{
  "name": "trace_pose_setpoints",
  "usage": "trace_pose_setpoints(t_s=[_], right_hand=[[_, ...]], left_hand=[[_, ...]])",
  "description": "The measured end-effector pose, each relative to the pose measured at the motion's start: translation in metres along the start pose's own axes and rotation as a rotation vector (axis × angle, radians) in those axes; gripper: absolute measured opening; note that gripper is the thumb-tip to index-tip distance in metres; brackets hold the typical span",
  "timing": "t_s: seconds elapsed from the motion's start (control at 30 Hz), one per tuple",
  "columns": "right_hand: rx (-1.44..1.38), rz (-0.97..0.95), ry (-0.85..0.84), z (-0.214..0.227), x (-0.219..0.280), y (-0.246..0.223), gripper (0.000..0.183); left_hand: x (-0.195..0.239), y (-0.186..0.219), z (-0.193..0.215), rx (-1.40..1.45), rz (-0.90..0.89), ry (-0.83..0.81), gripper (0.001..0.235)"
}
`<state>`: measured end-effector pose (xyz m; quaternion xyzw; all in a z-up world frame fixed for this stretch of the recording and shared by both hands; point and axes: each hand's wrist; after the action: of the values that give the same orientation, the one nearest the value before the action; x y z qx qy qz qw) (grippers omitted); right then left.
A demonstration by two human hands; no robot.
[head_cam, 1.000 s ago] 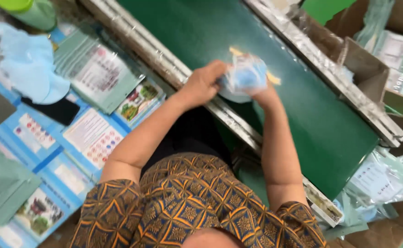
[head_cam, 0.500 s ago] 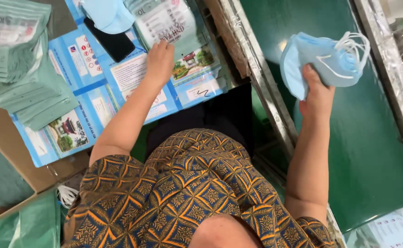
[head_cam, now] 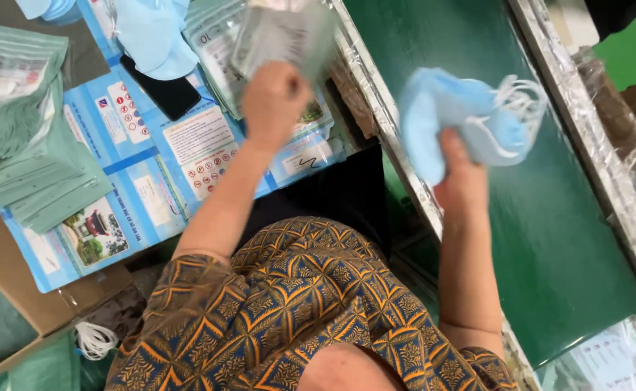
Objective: Packing blue face masks into individual plastic bags on a conveyor belt.
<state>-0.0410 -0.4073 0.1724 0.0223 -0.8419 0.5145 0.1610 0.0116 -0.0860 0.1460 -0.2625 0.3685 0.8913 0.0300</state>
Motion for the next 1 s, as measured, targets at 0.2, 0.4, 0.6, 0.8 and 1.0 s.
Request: trace_pose_setpoints(t_s=[0.2,0.4,0.6,0.8,1.0], right_hand=[[0.073,0.022,-0.162,-0.045,0.004,0.046,0.046],[0.910,0.585,-0.087,-0.022,-0.010,0.026,0.023],[0.639,0.271,-0.107,-0.021,0.002,-0.003,0.027],[0.804,0.036,-0.589,-0.010,0.013,-0.036,0.028],[1.608,0.216,-0.682,-0.052,0.022,-0.017,0.037]], left_hand=[[0.018,0.060,-0.038,0.092,-0.230,-0.120,0.010],[0.015,0.092,-0.026,0.212,-0.179,-0.171,0.012],[0.019,0.105,-0.018,0.426,-0.169,-0.204,0.012],[0.012,0.042,-0.035,0.667,-0.001,-0.587,0.011],[0.015,0.091,-0.005,0.690,-0.204,-0.601,0.009]])
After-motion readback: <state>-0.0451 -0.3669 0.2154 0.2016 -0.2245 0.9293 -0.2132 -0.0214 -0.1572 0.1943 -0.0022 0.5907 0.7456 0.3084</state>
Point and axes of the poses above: each hand's wrist, its own x-axis away from the middle knuckle, its own z-axis out of the back of the hand, y = z × x, and after that the axes turned 2 degrees about -y, right-handed
